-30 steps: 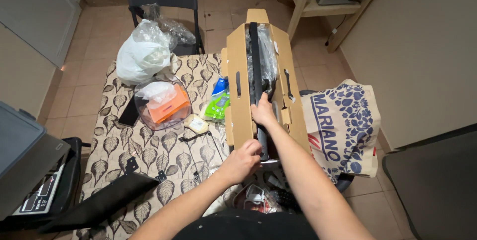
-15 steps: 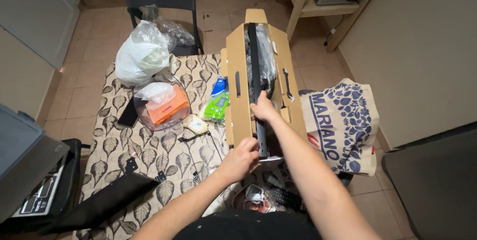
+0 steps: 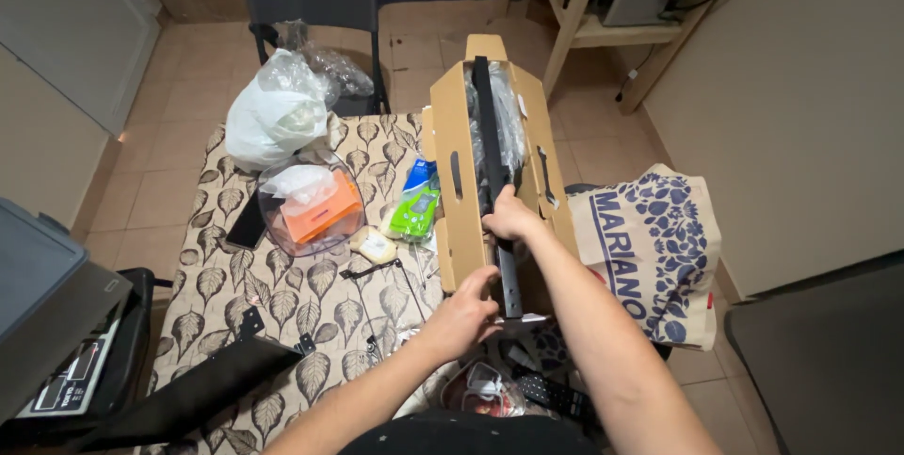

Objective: The person attaches metal legs to a black furniture panel on a table, tightening fasteners by hand at the corner brackets. They then lift the assembled frame, place it into its cardboard box, and wipe a black panel with a white cloth.

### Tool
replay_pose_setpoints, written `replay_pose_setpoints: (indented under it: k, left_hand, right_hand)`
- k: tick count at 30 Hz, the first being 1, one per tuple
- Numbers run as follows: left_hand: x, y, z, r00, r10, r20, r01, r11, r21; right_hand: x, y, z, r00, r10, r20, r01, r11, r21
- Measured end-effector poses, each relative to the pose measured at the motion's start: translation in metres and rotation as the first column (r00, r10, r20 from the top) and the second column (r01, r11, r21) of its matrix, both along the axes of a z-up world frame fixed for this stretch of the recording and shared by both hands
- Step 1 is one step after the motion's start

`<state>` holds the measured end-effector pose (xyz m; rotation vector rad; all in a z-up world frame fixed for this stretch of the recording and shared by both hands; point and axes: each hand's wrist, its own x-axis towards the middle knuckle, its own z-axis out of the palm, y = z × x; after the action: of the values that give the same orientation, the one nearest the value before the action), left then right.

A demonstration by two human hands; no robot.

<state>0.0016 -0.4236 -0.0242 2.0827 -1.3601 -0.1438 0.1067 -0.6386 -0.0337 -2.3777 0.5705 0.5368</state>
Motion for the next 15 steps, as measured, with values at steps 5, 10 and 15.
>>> replay_pose_setpoints:
  k: [5, 10, 15]
  left_hand:
    - [0.002, 0.002, 0.011, 0.998, -0.056, -0.001, 0.056, 0.997, -0.060]
    - [0.005, 0.005, 0.003, 0.994, -0.103, 0.046, 0.107, 0.990, -0.095]
    - [0.004, 0.005, -0.008, 0.993, -0.104, 0.056, 0.107, 0.993, -0.049]
  right_hand:
    - [0.027, -0.005, -0.024, 0.997, 0.052, -0.051, -0.053, 0.999, -0.010]
    - [0.037, -0.008, -0.036, 0.987, 0.122, -0.108, -0.123, 0.992, 0.002]
    - [0.040, -0.021, -0.069, 0.986, 0.108, -0.125, -0.108, 0.994, 0.003]
